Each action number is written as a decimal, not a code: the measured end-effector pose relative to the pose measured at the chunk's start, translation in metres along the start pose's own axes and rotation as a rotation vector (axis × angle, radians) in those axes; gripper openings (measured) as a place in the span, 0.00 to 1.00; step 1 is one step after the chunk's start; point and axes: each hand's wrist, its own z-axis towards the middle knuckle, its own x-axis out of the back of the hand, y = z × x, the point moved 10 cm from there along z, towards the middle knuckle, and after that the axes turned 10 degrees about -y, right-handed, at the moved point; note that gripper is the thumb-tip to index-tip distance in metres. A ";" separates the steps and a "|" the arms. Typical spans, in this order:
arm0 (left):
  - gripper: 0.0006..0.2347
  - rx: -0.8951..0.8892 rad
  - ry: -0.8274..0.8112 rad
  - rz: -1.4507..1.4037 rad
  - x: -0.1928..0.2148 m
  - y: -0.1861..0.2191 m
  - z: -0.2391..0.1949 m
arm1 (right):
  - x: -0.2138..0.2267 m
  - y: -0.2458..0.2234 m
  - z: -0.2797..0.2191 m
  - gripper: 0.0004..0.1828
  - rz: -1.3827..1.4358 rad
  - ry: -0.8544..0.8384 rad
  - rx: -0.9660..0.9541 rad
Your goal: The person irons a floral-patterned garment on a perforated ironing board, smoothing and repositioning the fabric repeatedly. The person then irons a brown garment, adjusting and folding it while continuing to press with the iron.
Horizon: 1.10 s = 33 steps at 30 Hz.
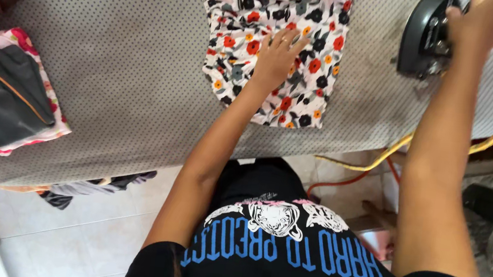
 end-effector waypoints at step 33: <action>0.22 0.112 -0.233 -0.039 -0.094 -0.132 0.100 | 0.002 -0.225 -0.131 0.28 0.236 -0.451 0.115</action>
